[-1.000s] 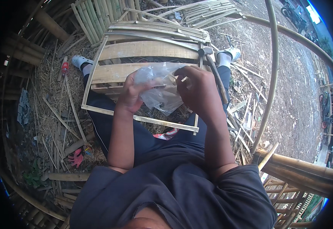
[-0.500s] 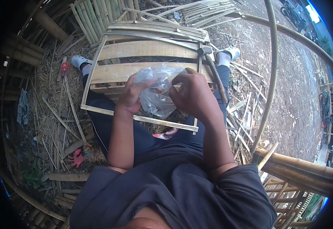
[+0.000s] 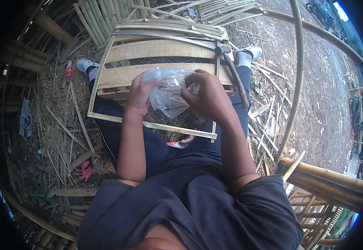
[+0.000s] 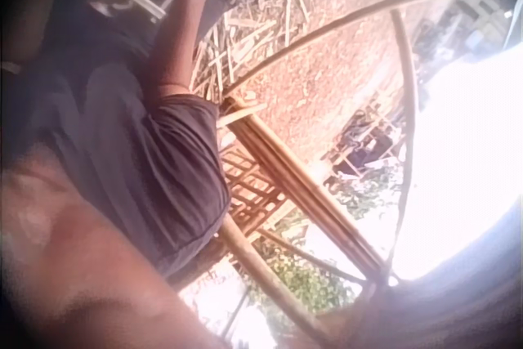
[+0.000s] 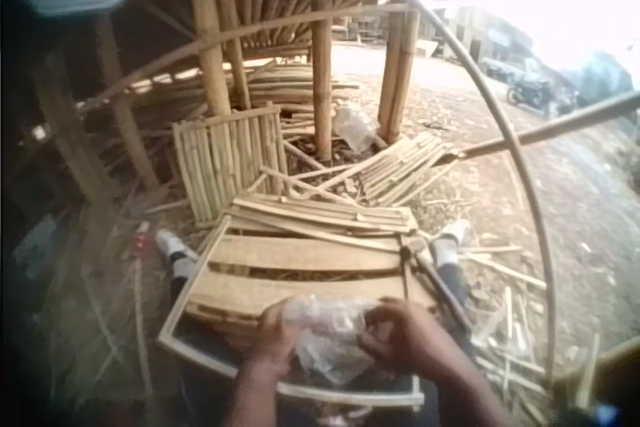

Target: The person nails thin wooden slats onto a frame using a hammer to construct a wooden crate, then retrieves additional nails from a small plastic bag to continue securing the wood.

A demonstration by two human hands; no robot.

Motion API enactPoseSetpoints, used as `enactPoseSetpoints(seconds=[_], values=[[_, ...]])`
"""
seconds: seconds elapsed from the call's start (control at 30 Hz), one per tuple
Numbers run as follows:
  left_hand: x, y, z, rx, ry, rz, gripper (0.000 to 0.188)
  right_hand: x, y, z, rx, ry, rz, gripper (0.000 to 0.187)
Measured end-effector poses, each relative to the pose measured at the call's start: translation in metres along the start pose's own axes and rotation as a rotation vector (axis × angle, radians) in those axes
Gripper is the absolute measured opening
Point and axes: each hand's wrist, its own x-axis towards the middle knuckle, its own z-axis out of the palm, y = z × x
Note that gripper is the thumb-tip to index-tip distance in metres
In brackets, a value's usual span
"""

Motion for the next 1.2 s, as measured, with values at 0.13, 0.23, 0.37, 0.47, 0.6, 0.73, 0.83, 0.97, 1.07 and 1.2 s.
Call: enactPoseSetpoints(seconds=[0.13, 0.23, 0.37, 0.47, 0.6, 0.73, 0.83, 0.97, 1.07, 1.2], values=[[0.005, -0.009, -0.003, 0.084, 0.118, 0.096, 0.018, 0.001, 0.010, 0.007, 0.074, 0.000, 0.165, 0.024], [0.011, -0.014, -0.015, 0.382, 0.126, 0.185, 0.037, 0.001, 0.022, 0.011, 0.158, 0.015, 0.139, 0.022], [0.000, 0.001, -0.029, 1.069, -0.034, 0.154, 0.104, 0.001, 0.028, 0.014, -0.163, -0.100, 0.150, 0.019], [-0.009, 0.007, -0.041, 1.300, -0.078, 0.012, 0.111, 0.004, 0.049, 0.027, -0.198, -0.396, 0.233, 0.017], [-0.001, 0.002, -0.057, 1.221, -0.073, -0.024, 0.103, 0.001, 0.087, 0.068, -0.272, -0.547, 0.146, 0.013], [0.000, 0.006, -0.053, 1.184, -0.123, -0.018, 0.098, -0.002, 0.125, 0.116, -0.525, -0.808, 0.002, 0.012], [-0.004, 0.009, -0.052, 1.194, -0.120, -0.028, 0.094, -0.011, 0.120, 0.128, -0.341, -0.780, 0.139, 0.013], [-0.005, 0.001, -0.057, 1.212, -0.178, 0.038, 0.073, -0.014, 0.109, 0.125, -0.252, -0.684, 0.248, 0.019], [-0.001, 0.005, -0.047, 1.005, -0.299, -0.045, 0.062, -0.010, 0.115, 0.118, -0.297, -0.666, 0.326, 0.024], [-0.004, 0.012, -0.029, 0.913, -0.303, -0.141, 0.042, 0.000, 0.097, 0.092, 0.060, -0.553, 0.297, 0.019]])
